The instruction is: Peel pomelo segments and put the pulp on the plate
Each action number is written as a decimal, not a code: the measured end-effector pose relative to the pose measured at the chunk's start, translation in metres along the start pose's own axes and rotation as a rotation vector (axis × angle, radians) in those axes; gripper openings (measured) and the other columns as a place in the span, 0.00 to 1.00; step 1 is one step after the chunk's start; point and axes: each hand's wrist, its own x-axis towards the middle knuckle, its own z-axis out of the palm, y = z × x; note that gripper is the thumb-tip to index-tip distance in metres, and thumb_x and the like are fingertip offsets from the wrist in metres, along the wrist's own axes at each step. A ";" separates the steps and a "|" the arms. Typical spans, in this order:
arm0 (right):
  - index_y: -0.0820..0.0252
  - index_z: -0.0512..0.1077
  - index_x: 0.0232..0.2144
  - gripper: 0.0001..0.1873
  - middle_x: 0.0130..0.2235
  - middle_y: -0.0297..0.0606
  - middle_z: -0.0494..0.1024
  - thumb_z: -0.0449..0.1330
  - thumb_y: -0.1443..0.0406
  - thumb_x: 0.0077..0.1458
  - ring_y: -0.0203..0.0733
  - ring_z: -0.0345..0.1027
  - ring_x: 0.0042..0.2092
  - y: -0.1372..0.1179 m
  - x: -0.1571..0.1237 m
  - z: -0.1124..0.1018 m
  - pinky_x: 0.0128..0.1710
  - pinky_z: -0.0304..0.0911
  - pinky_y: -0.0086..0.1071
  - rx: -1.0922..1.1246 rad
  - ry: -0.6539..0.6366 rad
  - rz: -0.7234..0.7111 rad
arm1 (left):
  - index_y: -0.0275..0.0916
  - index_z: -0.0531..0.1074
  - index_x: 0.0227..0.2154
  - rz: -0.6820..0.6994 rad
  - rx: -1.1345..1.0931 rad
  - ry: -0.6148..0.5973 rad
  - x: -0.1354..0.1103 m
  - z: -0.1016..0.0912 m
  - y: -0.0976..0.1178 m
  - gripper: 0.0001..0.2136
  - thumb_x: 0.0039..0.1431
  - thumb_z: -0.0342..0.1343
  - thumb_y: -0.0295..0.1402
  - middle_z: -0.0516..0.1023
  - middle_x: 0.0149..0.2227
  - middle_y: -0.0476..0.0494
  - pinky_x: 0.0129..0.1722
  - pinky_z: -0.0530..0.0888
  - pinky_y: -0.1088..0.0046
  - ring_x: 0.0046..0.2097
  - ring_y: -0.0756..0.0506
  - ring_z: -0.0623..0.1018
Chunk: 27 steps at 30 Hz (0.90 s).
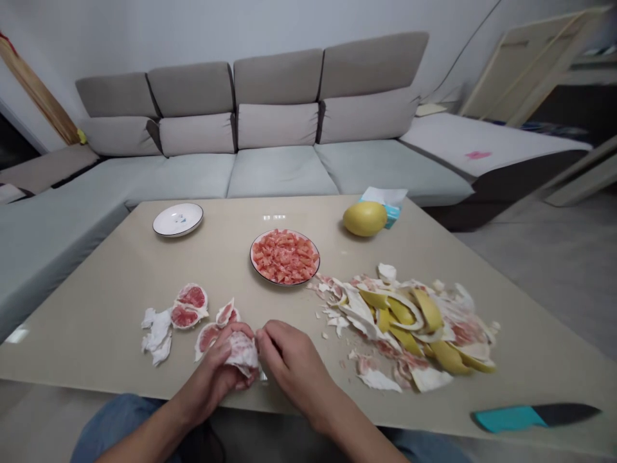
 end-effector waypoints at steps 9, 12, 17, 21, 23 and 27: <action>0.59 0.74 0.45 0.11 0.39 0.42 0.78 0.56 0.70 0.61 0.39 0.73 0.34 -0.016 -0.001 0.004 0.34 0.68 0.29 0.043 -0.039 -0.169 | 0.45 0.67 0.49 0.209 0.501 0.179 -0.001 -0.026 0.009 0.20 0.56 0.56 0.47 0.70 0.42 0.46 0.42 0.67 0.69 0.42 0.43 0.70; 0.60 0.74 0.46 0.13 0.40 0.43 0.80 0.55 0.71 0.61 0.42 0.75 0.37 -0.014 -0.010 0.009 0.36 0.70 0.30 -0.035 0.041 -0.226 | 0.44 0.67 0.49 0.283 0.623 0.250 -0.001 -0.023 0.005 0.21 0.54 0.58 0.46 0.69 0.47 0.44 0.50 0.65 0.66 0.48 0.40 0.69; 0.60 0.74 0.44 0.13 0.38 0.43 0.81 0.55 0.71 0.59 0.43 0.76 0.35 -0.013 -0.014 0.004 0.34 0.71 0.31 -0.112 0.047 -0.261 | 0.43 0.65 0.45 0.351 0.620 0.305 0.005 -0.012 -0.003 0.20 0.52 0.60 0.44 0.70 0.41 0.46 0.43 0.68 0.68 0.42 0.43 0.71; 0.60 0.76 0.41 0.14 0.34 0.42 0.81 0.52 0.73 0.60 0.42 0.76 0.33 -0.008 -0.017 -0.005 0.33 0.71 0.30 -0.133 0.047 -0.306 | 0.42 0.66 0.43 0.376 0.662 0.253 0.009 -0.008 -0.009 0.17 0.53 0.59 0.43 0.70 0.37 0.47 0.41 0.69 0.69 0.38 0.44 0.71; 0.61 0.75 0.42 0.14 0.35 0.43 0.81 0.52 0.73 0.60 0.42 0.76 0.34 -0.003 -0.023 -0.009 0.33 0.70 0.29 -0.130 0.065 -0.342 | 0.43 0.65 0.43 0.397 0.667 0.219 0.010 -0.005 -0.016 0.17 0.54 0.59 0.42 0.70 0.38 0.47 0.40 0.69 0.69 0.37 0.45 0.71; 0.61 0.75 0.42 0.13 0.35 0.43 0.81 0.51 0.73 0.61 0.41 0.76 0.34 0.004 -0.035 -0.016 0.34 0.69 0.29 -0.176 0.151 -0.362 | 0.43 0.65 0.46 0.370 0.639 0.174 0.014 0.003 -0.029 0.17 0.55 0.60 0.39 0.72 0.40 0.45 0.41 0.70 0.69 0.40 0.44 0.73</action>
